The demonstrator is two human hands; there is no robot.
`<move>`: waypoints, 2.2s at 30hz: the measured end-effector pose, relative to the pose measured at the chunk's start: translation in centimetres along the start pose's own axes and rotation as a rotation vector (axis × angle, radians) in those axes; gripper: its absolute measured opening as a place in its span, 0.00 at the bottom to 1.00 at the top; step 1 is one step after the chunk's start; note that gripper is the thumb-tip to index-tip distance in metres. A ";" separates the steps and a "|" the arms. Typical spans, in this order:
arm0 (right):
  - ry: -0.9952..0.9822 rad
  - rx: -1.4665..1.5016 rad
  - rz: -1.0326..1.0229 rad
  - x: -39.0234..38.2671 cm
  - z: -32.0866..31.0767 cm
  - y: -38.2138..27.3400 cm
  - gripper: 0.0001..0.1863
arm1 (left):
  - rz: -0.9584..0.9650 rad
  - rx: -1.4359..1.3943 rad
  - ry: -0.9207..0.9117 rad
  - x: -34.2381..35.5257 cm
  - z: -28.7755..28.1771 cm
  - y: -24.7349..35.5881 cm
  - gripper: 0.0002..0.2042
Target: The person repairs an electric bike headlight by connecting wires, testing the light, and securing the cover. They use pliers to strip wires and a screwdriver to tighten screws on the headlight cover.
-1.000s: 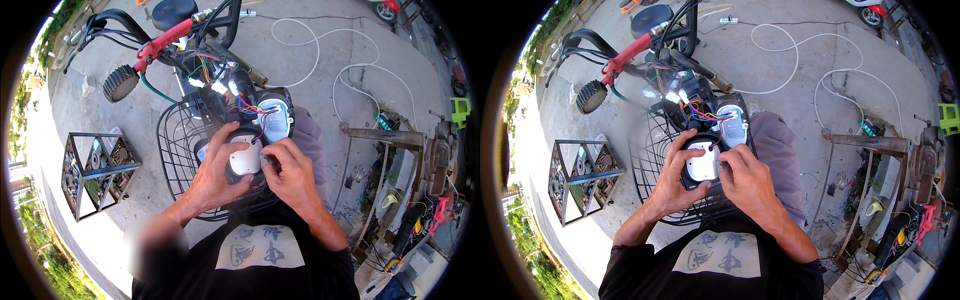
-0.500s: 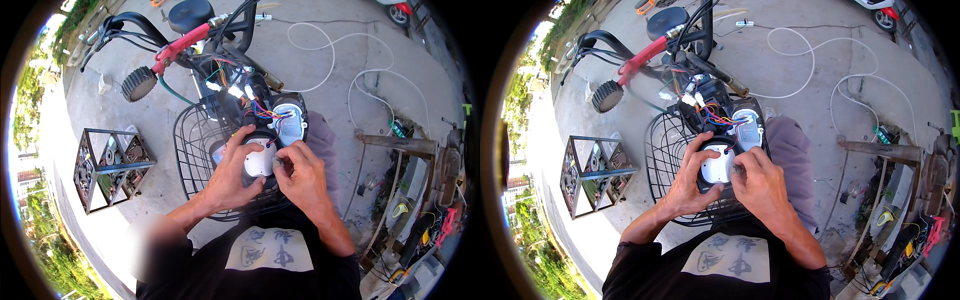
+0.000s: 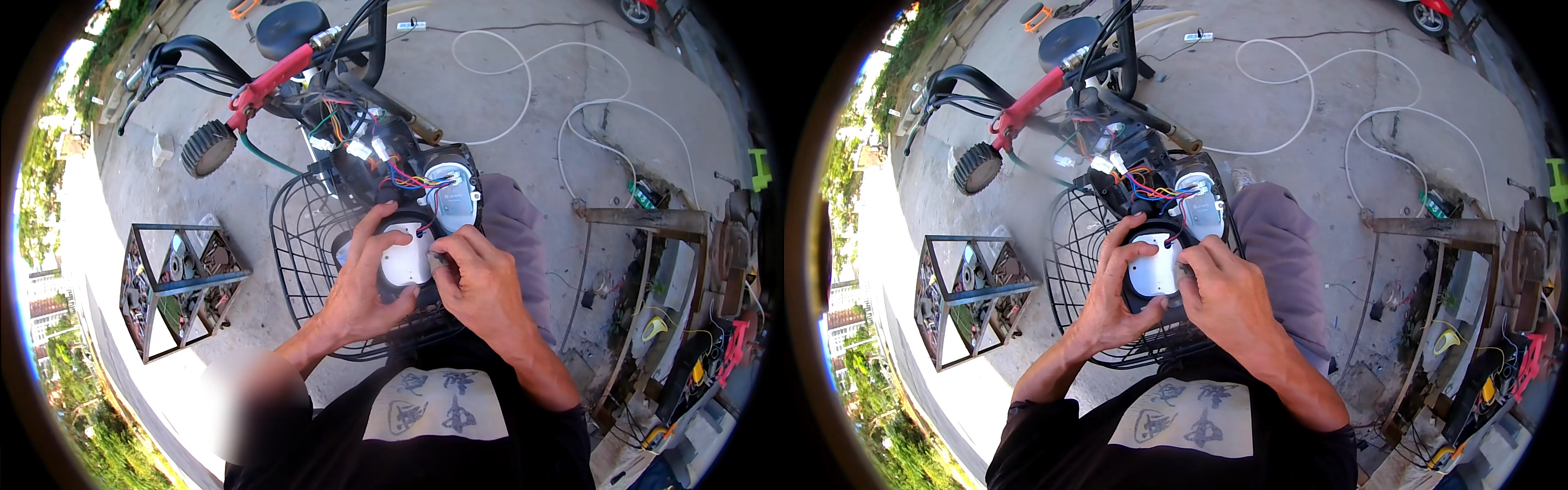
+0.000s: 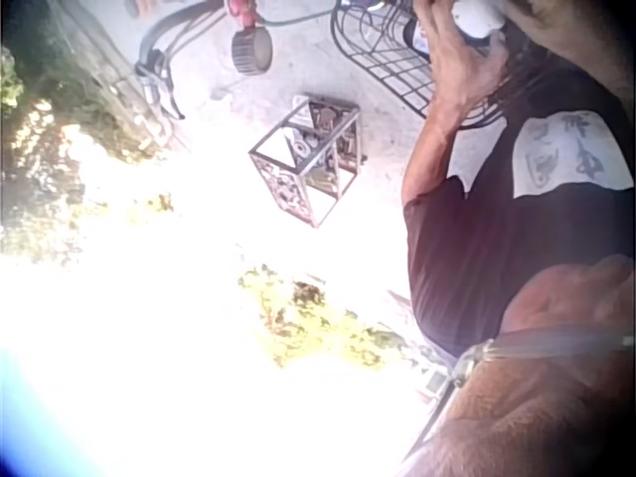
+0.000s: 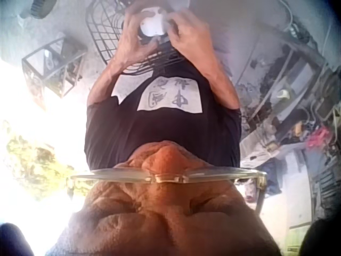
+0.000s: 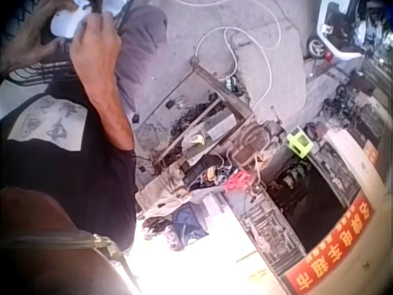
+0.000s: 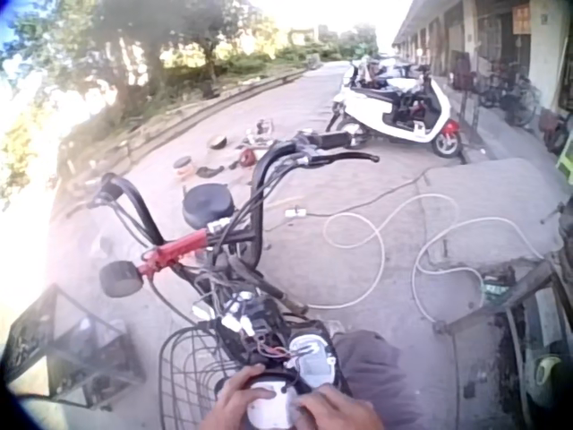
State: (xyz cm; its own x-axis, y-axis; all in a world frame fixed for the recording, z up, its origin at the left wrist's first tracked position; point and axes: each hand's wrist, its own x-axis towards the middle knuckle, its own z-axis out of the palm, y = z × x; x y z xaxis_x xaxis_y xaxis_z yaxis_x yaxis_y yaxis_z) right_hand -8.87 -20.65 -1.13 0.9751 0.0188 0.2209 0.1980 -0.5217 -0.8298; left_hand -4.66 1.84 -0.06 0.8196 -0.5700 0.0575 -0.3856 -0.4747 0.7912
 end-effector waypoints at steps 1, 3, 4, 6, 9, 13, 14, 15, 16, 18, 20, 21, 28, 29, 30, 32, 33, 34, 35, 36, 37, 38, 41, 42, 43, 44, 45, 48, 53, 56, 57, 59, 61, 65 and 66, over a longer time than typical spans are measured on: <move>0.003 -0.023 -0.012 0.0 0.0 0.0 0.09 | 0.010 0.012 -0.003 0.1 -0.1 0.0 0.37; 0.005 -0.041 -0.024 0.1 -0.1 0.0 0.09 | 0.016 0.025 -0.003 0.2 -0.1 0.1 0.37; 0.005 -0.037 -0.022 0.1 -0.1 0.1 0.09 | 0.013 0.026 -0.003 0.2 -0.1 0.1 0.37; 0.006 -0.014 -0.020 0.0 -0.1 0.3 0.09 | 0.008 0.024 -0.002 0.1 0.0 0.1 0.37; 0.027 0.056 -0.002 -0.3 -0.1 0.8 0.10 | -0.004 0.011 0.004 0.1 0.0 0.0 0.37; 0.070 0.140 0.061 -1.6 -0.9 1.2 0.13 | -0.040 -0.017 0.017 0.0 0.4 -0.1 0.37; 0.079 0.150 0.074 -1.8 -1.2 1.2 0.13 | -0.047 -0.018 0.016 0.0 0.4 -0.1 0.37; 0.086 0.155 0.067 -1.9 -1.4 1.2 0.13 | -0.045 -0.017 0.019 -0.1 0.5 -0.1 0.37; 0.096 0.157 0.060 -2.0 -1.6 1.1 0.13 | -0.040 -0.018 0.020 -0.1 0.5 -0.1 0.37; 0.104 0.158 0.063 -2.4 -2.1 1.0 0.13 | -0.023 -0.008 0.021 -0.1 0.5 -0.2 0.37; 0.097 0.157 0.081 -3.1 -2.7 1.0 0.13 | -0.001 0.015 0.023 -0.1 0.4 -0.4 0.37; 0.111 0.154 0.092 -3.5 -3.0 1.1 0.13 | -0.015 0.011 0.021 -0.1 0.4 -0.4 0.37; 0.282 0.046 0.172 -9.0 -7.0 4.7 0.12 | -0.028 0.004 0.032 0.1 0.2 -0.4 0.34; 0.342 0.003 0.205 -10.7 -8.2 5.7 0.12 | -0.017 0.012 0.024 0.3 0.3 -0.2 0.34; 0.407 -0.042 0.238 -12.0 -8.8 6.3 0.12 | 0.001 0.026 -0.001 0.4 0.1 -0.5 0.37; 0.520 -0.127 0.308 -15.0 -10.8 7.4 0.12 | 0.021 -0.040 -0.012 1.0 0.8 -0.9 0.36; 0.603 -0.204 0.352 -17.3 -12.6 8.4 0.12 | 0.025 -0.050 0.003 0.7 1.0 -0.9 0.35; 0.656 -0.262 0.394 -19.5 -14.5 8.7 0.12 | 0.025 -0.077 0.007 0.6 1.4 -1.1 0.35; 0.715 -0.326 0.442 -21.3 -15.9 9.0 0.12 | 0.025 -0.101 0.014 0.4 1.7 -1.4 0.35; 0.772 -0.415 0.467 -23.5 -17.4 9.4 0.12 | 0.024 -0.123 0.023 0.1 2.0 -1.8 0.34; 0.826 -0.499 0.493 -26.2 -19.1 9.6 0.12 | 0.029 -0.132 0.027 -0.3 2.3 -2.1 0.34; 0.898 -0.590 0.519 -28.6 -20.7 10.0 0.12 | 0.029 -0.123 0.043 -1.1 1.9 -2.5 0.34; 1.130 -0.826 0.585 -36.8 -25.1 9.9 0.15 | 0.046 0.130 0.055 -2.6 0.2 0.5 0.35; 1.201 -0.882 0.612 -39.2 -26.5 9.6 0.15 | 0.071 0.084 0.071 -2.6 0.4 0.8 0.36; 1.271 -0.930 0.653 -42.2 -27.3 9.1 0.14 | 0.092 0.046 0.075 -2.1 0.5 0.4 0.37; 1.372 -0.998 0.698 -45.4 -27.9 8.7 0.14 | 0.098 0.072 0.074 -2.2 0.1 -3.6 0.34; 1.465 -1.061 0.733 -48.4 -28.6 8.2 0.15 | 0.096 0.098 0.084 -2.1 0.0 -6.8 0.34; 1.691 -1.215 0.897 -56.7 -30.5 7.5 0.17 | 0.097 -0.081 0.045 -0.7 1.3 -1.2 0.35; 1.614 -1.619 1.617 -68.5 -31.9 7.2 0.22 | 0.181 0.044 0.063 -0.2 1.3 -3.1 0.37; 1.432 -1.116 2.049 -68.6 -33.7 6.6 0.22 | 0.085 -0.013 0.075 -0.2 2.0 -2.7 0.36; 1.405 -1.124 2.040 -68.3 -34.1 6.6 0.22 | 0.184 0.137 0.062 0.1 1.8 -3.8 0.37; 1.331 -1.159 2.011 -68.5 -35.2 6.3 0.21 | 0.104 0.088 0.008 0.8 2.3 0.3 0.37; 1.449 -1.332 1.837 -73.7 -36.8 7.5 0.19 | 0.170 -0.006 -0.044 3.2 4.1 -2.0 0.35; 1.862 -1.386 1.027 -65.1 -35.2 -1.3 0.20 | 0.156 0.026 0.032 4.1 3.6 -0.9 0.33; 1.946 -1.361 0.826 -60.7 -35.1 -6.4 0.23 | 0.115 0.035 0.057 3.1 2.7 -0.7 0.33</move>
State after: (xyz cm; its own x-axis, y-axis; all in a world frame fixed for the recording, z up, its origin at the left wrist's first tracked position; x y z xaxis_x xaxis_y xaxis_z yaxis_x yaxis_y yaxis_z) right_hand -72.80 -48.37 8.79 -0.4620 -0.3722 0.8050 -0.8586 -0.0398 -0.5111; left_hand -2.95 -1.39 -2.10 0.7912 -0.5839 0.1818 -0.4925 -0.4322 0.7554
